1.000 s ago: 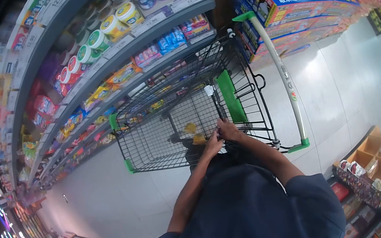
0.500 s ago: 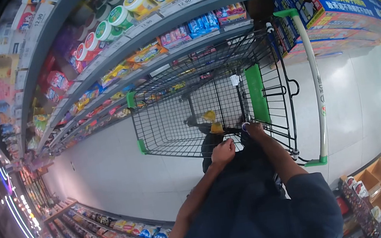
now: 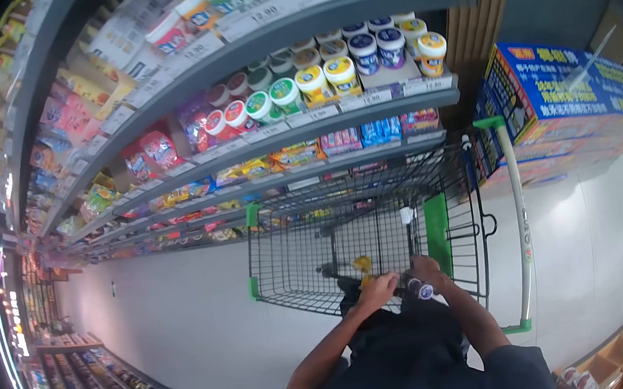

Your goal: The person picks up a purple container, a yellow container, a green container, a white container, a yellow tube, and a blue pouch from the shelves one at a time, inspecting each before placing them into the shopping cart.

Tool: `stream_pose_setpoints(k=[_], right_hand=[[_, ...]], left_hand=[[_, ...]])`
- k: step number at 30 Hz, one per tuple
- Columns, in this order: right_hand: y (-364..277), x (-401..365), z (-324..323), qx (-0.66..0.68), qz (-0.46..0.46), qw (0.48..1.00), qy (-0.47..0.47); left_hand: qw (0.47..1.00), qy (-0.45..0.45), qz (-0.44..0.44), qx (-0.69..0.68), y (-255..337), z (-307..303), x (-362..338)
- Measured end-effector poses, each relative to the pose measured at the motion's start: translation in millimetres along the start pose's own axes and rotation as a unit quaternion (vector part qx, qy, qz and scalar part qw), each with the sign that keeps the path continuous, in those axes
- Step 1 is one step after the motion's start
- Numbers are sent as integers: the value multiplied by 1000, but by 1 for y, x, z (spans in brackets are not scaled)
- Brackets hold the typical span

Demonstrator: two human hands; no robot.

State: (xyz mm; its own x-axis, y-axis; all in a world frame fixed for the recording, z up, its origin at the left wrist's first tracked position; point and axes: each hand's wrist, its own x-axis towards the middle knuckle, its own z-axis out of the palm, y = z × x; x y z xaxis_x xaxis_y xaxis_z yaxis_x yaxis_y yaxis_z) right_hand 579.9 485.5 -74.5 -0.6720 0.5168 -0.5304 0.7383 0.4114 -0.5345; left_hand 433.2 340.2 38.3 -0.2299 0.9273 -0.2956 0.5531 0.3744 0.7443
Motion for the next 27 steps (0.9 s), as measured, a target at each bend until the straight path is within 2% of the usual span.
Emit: stream_pose_setpoints(k=[1, 2, 4, 5, 7, 8, 9, 11, 12, 14, 15, 16, 17, 19, 21, 23, 25, 26, 27], right_hand=[[-18, 7, -23, 31, -23, 999, 29], [-45, 8, -60, 45, -82, 993, 77], [-111, -2, -152, 83, -192, 963, 167], [-144, -10, -198, 108, -242, 941, 209], [-198, -19, -273, 173, -294, 890, 301], [-218, -17, -304, 171, -311, 866, 352], [-235, -13, -332, 170, -327, 838, 402], [-269, -7, -379, 189, -317, 818, 441], [-281, 0, -396, 183, -323, 814, 446], [-298, 17, -416, 52, -309, 788, 530], [-299, 26, -419, 48, -315, 782, 535], [-300, 39, -420, 29, -278, 826, 489], [-299, 53, -420, 10, -238, 865, 441], [-297, 72, -415, 12, -228, 874, 429], [-300, 73, -411, 18, -254, 833, 491], [-305, 62, -409, 54, -245, 840, 481], [-309, 44, -406, 102, -286, 793, 528], [-311, 34, -405, 102, -286, 793, 528], [-313, 18, -402, 109, -309, 755, 568]], left_hand=[[1000, 12, -18, -9, 18, -19, 15], [996, 74, 45, -21, 19, -30, 36], [990, 128, 50, -43, 82, -94, 66], [978, 179, 99, -49, 110, -126, 79], [942, 267, 196, -57, 154, -184, 106], [937, 290, 192, -47, 173, -208, 116], [899, 352, 261, -10, 184, -229, 132], [900, 357, 247, -28, 216, -270, 147], [887, 397, 237, 3, 226, -285, 157], [867, 441, 231, 33, 236, -300, 167], [886, 420, 193, 40, 234, -303, 175], [902, 400, 154, 49, 234, -309, 184], [899, 406, 159, 51, 234, -312, 188], [912, 359, 167, 111, 223, -304, 194], [900, 370, 196, 122, 214, -299, 202], [898, 375, 203, 107, 213, -295, 196], [892, 374, 222, 122, 217, -295, 180], [876, 391, 271, 71, 223, -295, 170], [857, 406, 317, 19, 228, -292, 159]])
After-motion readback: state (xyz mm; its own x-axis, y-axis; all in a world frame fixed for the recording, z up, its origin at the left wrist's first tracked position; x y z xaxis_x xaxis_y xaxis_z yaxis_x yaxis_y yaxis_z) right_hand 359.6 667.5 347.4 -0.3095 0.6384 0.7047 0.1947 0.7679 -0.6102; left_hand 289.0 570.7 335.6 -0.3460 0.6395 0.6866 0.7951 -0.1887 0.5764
